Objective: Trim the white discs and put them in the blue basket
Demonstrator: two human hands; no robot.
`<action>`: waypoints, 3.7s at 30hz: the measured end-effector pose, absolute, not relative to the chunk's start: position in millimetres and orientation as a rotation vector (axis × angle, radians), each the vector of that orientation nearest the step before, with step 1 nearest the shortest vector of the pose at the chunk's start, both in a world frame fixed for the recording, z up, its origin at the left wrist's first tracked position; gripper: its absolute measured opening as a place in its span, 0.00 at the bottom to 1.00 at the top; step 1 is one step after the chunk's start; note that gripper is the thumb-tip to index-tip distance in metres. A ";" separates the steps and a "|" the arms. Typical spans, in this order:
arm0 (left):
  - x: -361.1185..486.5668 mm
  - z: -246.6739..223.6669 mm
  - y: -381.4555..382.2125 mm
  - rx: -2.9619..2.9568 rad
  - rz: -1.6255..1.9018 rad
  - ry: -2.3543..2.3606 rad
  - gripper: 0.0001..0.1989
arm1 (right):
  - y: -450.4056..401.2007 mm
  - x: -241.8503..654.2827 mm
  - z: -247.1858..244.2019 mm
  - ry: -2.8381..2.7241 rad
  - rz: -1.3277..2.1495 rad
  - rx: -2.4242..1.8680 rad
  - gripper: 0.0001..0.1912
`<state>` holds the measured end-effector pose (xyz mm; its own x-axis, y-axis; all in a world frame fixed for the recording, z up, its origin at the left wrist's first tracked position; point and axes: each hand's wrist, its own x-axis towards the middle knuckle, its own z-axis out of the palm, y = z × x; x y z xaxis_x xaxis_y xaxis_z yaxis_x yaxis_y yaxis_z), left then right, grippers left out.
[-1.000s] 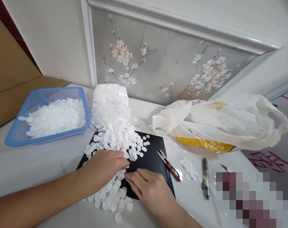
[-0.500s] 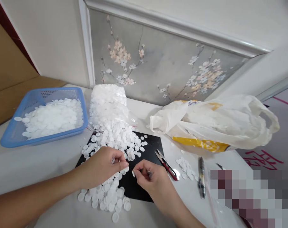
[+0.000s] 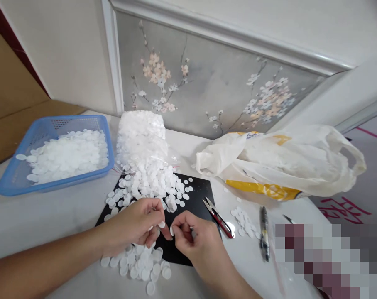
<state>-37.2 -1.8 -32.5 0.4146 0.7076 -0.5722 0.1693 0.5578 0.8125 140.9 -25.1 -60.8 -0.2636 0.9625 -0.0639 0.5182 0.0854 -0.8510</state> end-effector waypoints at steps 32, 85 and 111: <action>-46.4 -33.2 5.6 0.908 0.626 1.093 0.27 | -42.2 145.6 -51.4 -2.080 1.441 -1.549 0.07; -33.5 -36.8 -10.0 0.820 0.555 1.079 0.17 | -32.2 144.6 -59.9 -1.887 0.879 -1.203 0.06; -42.4 -38.6 3.1 0.827 0.640 1.037 0.15 | -37.9 145.0 -63.8 -2.305 1.104 -1.336 0.14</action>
<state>-42.4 3.1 -38.6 0.3823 0.7893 -0.4805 -0.0755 0.5450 0.8351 145.0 -37.9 -63.8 -0.5447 0.8260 -0.1452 0.6306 0.2892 -0.7202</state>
